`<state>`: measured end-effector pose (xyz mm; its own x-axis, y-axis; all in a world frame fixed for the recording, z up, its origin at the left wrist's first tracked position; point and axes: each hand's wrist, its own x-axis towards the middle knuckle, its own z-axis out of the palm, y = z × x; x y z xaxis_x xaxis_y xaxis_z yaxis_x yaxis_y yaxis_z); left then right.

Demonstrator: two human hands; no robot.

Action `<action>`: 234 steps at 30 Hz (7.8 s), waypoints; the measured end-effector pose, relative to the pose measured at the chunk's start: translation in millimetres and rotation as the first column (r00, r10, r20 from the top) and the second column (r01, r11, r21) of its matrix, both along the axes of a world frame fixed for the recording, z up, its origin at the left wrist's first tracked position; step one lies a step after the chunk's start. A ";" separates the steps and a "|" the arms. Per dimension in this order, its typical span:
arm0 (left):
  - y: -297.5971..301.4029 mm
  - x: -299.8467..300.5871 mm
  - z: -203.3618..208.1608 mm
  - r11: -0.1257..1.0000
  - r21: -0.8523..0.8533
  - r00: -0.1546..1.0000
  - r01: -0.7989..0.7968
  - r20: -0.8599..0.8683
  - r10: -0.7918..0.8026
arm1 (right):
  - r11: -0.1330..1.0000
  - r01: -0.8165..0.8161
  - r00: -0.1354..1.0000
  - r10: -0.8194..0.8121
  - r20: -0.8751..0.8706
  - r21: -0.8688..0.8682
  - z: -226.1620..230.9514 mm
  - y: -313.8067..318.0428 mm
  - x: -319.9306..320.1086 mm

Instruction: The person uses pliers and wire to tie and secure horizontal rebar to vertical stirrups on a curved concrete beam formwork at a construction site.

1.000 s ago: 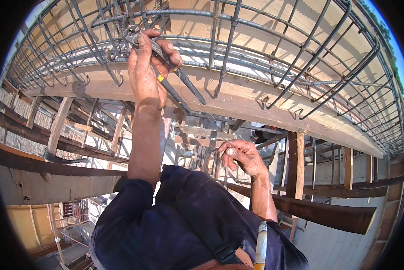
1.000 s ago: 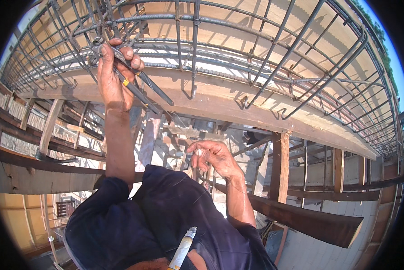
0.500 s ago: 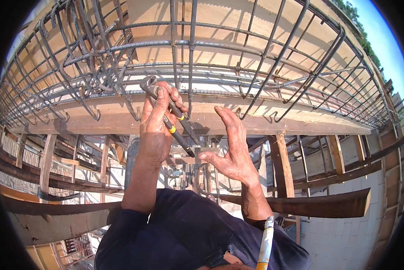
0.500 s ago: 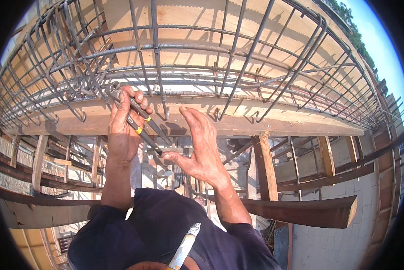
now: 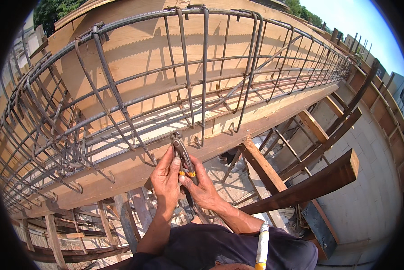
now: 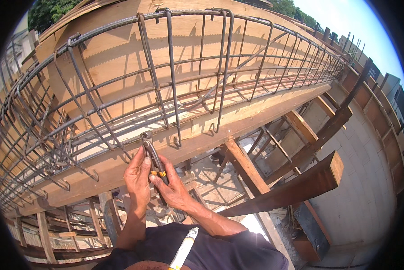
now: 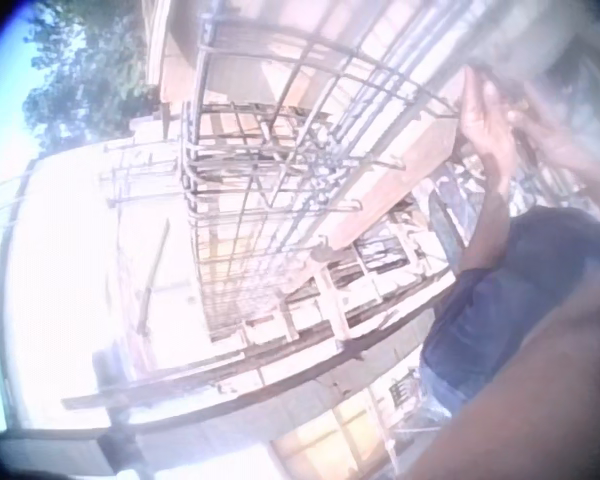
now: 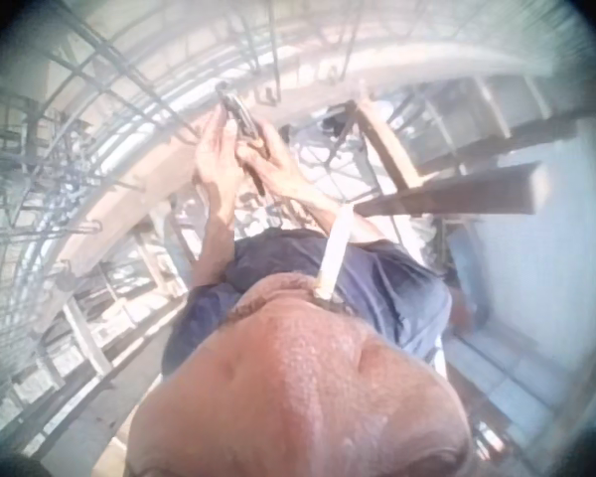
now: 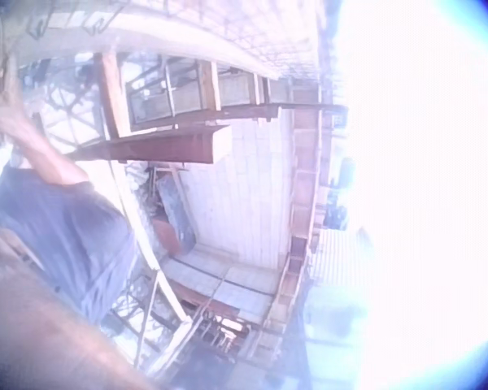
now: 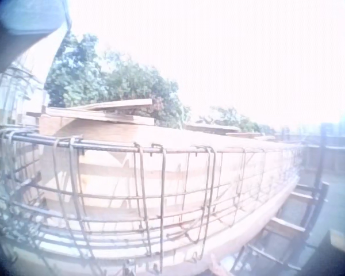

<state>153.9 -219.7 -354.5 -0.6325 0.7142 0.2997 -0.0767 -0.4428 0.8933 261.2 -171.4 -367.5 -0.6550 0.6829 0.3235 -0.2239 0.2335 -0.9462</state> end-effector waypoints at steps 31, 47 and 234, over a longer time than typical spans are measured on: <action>-14.5 -79.6 19.0 0.978 0.005 0.973 -0.207 -0.103 0.207 | 0.491 0.820 0.542 -0.831 0.123 -0.294 -69.5 267.6 123.8; -31.7 -68.8 -4.8 0.992 0.010 0.991 -0.125 -0.053 0.125 | 0.575 0.629 0.230 -0.781 0.581 0.523 -75.8 296.3 68.9; 158.8 21.8 51.6 0.954 0.173 0.965 -0.246 -0.051 0.258 | 0.738 0.405 0.869 -0.495 0.024 0.540 143.6 151.8 9.0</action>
